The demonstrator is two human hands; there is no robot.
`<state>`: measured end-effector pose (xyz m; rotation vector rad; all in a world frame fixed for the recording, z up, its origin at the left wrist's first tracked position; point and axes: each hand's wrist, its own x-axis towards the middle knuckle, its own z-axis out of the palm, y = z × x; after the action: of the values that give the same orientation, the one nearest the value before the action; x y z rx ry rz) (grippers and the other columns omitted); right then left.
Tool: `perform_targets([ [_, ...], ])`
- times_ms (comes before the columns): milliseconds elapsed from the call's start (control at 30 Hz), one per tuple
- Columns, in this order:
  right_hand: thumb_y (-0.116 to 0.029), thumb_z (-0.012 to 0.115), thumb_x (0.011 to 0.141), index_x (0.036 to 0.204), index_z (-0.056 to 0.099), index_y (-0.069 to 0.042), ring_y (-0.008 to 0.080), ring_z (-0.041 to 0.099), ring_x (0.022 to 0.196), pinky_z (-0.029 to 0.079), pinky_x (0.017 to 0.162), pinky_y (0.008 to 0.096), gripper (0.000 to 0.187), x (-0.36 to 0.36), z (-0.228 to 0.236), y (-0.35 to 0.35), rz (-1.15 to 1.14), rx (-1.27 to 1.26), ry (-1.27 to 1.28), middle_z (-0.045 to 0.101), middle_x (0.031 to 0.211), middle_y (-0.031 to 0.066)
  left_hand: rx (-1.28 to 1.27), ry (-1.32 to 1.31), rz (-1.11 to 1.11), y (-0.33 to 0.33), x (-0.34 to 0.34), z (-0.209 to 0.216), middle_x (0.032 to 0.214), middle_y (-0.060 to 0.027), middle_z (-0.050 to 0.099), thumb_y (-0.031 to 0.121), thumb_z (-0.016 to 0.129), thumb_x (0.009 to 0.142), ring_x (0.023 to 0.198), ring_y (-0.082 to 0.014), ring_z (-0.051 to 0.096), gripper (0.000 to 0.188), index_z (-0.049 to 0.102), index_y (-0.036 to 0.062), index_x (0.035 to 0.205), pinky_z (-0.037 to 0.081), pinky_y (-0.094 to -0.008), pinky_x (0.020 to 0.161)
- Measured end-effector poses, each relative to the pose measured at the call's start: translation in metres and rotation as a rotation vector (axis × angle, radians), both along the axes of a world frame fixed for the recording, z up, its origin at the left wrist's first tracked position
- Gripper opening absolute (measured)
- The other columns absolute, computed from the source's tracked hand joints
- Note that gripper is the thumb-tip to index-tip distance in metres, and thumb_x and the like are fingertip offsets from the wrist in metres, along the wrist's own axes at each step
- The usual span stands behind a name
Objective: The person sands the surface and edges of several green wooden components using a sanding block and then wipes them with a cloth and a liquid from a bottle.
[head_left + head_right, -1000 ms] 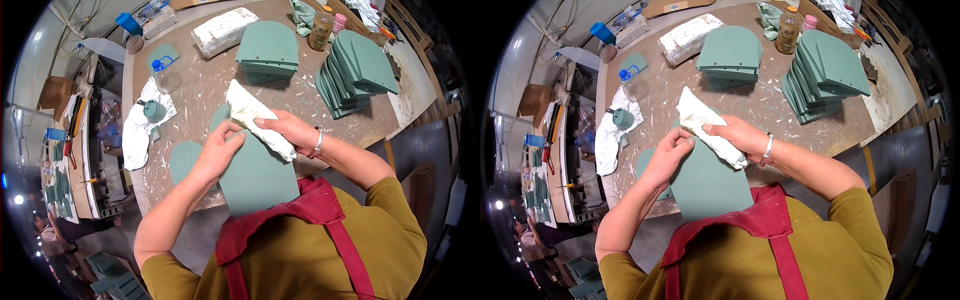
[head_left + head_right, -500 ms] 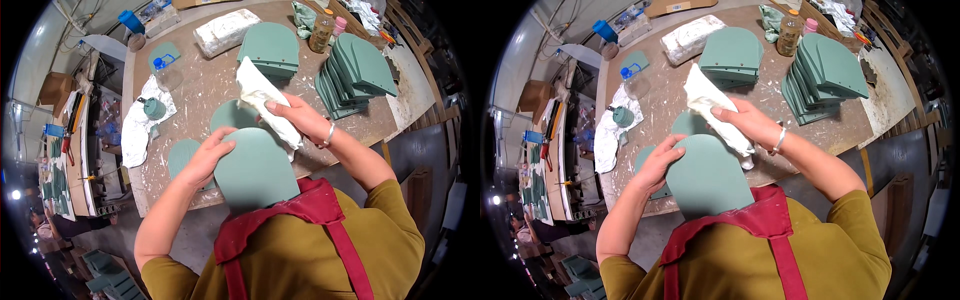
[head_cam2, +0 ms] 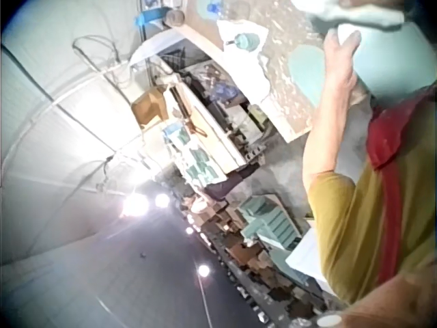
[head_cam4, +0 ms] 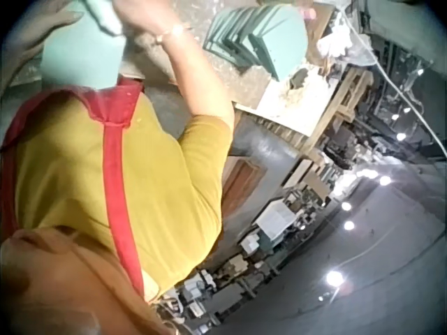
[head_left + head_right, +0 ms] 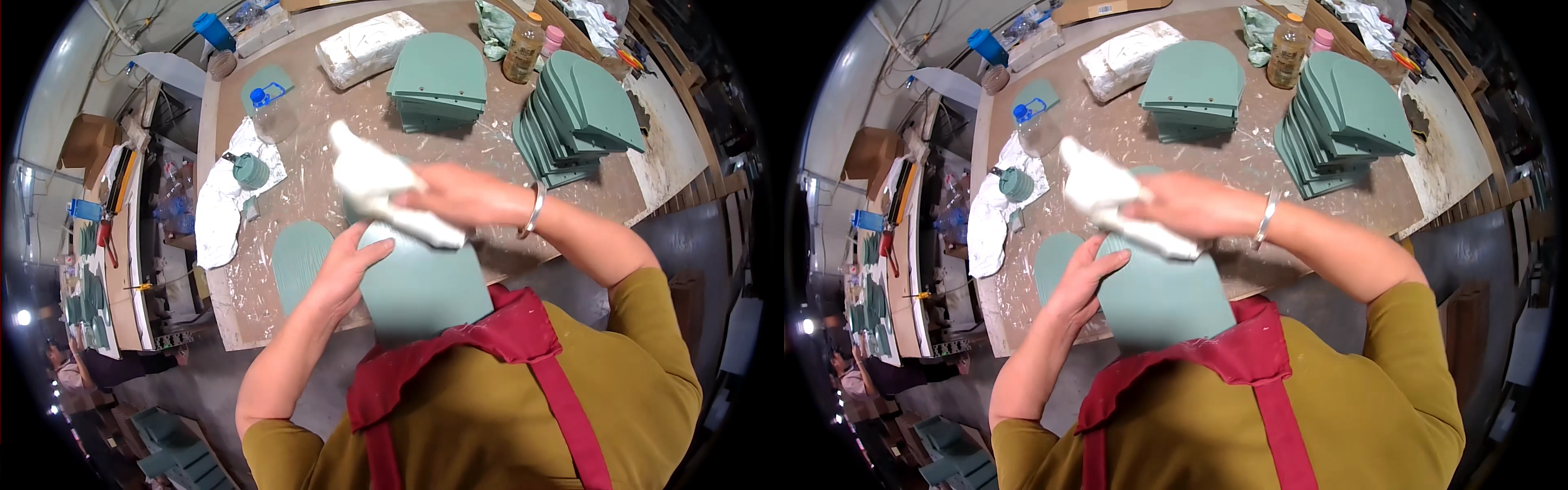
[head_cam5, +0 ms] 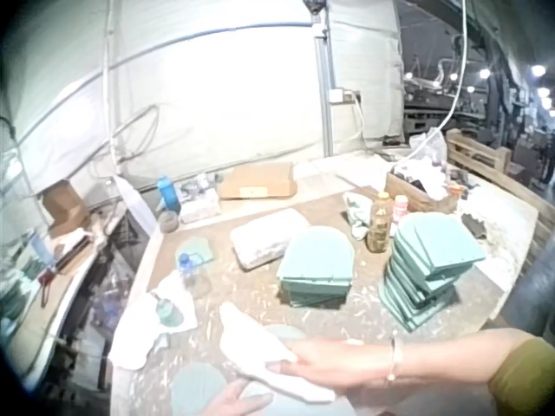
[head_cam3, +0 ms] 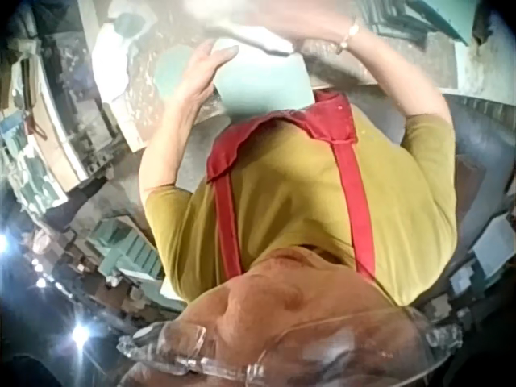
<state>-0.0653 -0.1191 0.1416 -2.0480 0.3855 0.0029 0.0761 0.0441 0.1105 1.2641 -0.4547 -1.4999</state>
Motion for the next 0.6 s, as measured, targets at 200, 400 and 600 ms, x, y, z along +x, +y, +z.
perform_targets([
  [200,-0.026,0.050,0.093,0.118,0.057,0.002,0.0192,0.063,0.081,0.048,0.071,0.0344,0.038,0.004,-0.012,-0.014,-0.015,0.242,0.107,0.067,0.094,0.0128,0.016,-0.041,0.016,-0.002,-0.011,0.013,0.115,-0.0113,0.059,0.003,0.060,0.088,0.100,-0.0166,0.060,0.044,0.046,-0.0025,0.129,0.051,-0.0293,0.085],
  [400,-0.024,0.051,0.092,0.117,0.058,0.000,0.0212,0.064,0.085,0.049,0.076,0.0345,0.035,-0.006,0.003,-0.010,-0.091,0.103,0.049,0.067,0.099,0.0156,-0.003,-0.049,0.006,-0.002,-0.006,0.014,0.109,-0.0103,0.061,0.006,0.062,0.088,0.096,-0.0151,0.061,0.043,0.048,-0.0029,0.127,0.052,-0.0293,0.082],
  [600,-0.024,0.053,0.092,0.120,0.058,-0.003,0.0207,0.063,0.087,0.049,0.078,0.0338,0.035,-0.007,-0.009,-0.013,-0.160,0.150,0.047,0.067,0.097,0.0149,-0.011,-0.040,0.014,-0.005,-0.009,0.012,0.111,-0.0101,0.060,0.008,0.063,0.088,0.095,-0.0151,0.060,0.046,0.046,-0.0002,0.130,0.051,-0.0289,0.081],
])
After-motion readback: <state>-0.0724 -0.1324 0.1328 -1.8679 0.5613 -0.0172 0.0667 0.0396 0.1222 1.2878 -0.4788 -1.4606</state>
